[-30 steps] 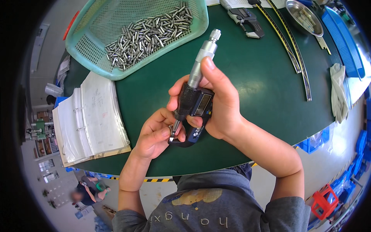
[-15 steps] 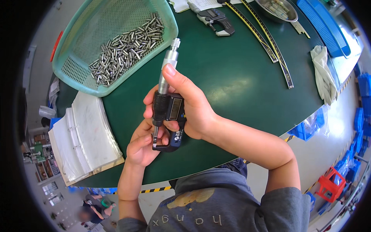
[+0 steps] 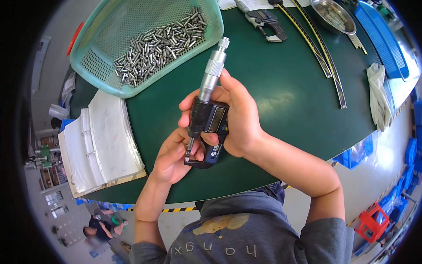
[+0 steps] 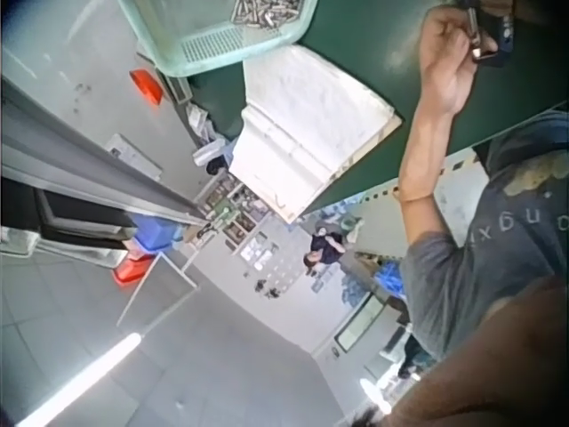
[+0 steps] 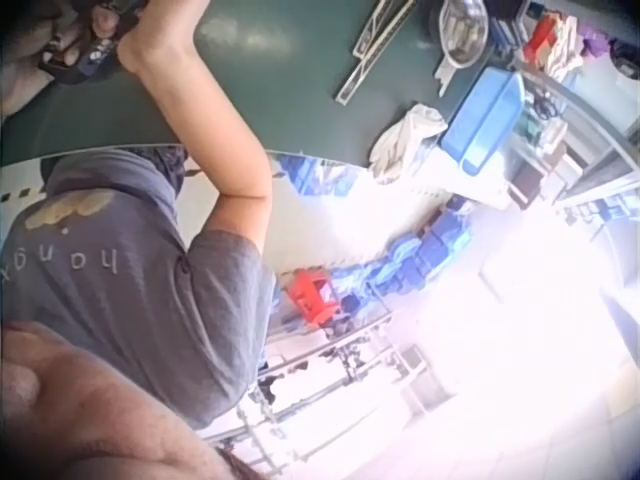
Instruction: Using a micrometer to measure small metal industrial components.
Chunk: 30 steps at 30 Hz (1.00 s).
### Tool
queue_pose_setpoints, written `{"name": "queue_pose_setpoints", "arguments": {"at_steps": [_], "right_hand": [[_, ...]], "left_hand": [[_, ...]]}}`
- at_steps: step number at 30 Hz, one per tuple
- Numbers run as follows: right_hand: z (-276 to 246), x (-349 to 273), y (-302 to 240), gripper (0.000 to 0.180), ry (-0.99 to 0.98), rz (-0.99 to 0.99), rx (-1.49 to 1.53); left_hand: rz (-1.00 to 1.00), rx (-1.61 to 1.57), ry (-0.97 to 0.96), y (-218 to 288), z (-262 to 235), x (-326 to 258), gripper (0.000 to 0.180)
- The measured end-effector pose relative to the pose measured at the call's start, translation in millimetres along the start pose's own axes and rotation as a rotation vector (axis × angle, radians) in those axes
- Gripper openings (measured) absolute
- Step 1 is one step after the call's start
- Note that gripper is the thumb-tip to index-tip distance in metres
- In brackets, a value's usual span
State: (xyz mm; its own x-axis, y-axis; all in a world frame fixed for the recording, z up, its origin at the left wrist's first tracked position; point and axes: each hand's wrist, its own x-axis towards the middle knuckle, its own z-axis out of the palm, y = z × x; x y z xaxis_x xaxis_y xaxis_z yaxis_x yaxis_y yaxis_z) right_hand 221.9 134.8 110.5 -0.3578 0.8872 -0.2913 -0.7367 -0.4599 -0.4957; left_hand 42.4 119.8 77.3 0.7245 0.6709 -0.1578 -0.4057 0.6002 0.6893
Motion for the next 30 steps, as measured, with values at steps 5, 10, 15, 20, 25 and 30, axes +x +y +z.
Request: {"name": "queue_pose_setpoints", "arguments": {"at_steps": [5, 10, 15, 20, 25, 30], "right_hand": [[2.4, -1.2, 0.7, 0.066, -0.004, -0.031, -0.004], [2.7, -1.2, 2.2, 0.065, 0.069, -0.046, -0.109], [2.4, -0.5, 0.9, 0.064, 0.074, -0.026, -0.095], [-0.4, 0.4, 1.0, 0.066, 0.024, -0.059, -0.069], [4.7, 2.3, 1.8, 0.069, 0.093, -0.023, -0.123], [1.8, 1.5, 0.5, 0.07, 0.089, 0.035, -0.031]], "left_hand": [[-0.004, 0.0, -0.006, 0.2, 2.4, -0.4, 0.02], [-0.027, -0.001, 0.004, 0.1, 4.6, -0.1, 0.021], [-0.055, -0.045, 0.021, 3.0, 7.2, 1.4, 0.026], [-0.036, -0.027, 0.071, 2.3, 5.3, 2.4, 0.028], [-0.045, -0.084, 0.037, 0.7, -0.6, 1.8, 0.027], [-0.019, -0.157, 0.005, -0.3, -1.3, 1.3, 0.022]]}}
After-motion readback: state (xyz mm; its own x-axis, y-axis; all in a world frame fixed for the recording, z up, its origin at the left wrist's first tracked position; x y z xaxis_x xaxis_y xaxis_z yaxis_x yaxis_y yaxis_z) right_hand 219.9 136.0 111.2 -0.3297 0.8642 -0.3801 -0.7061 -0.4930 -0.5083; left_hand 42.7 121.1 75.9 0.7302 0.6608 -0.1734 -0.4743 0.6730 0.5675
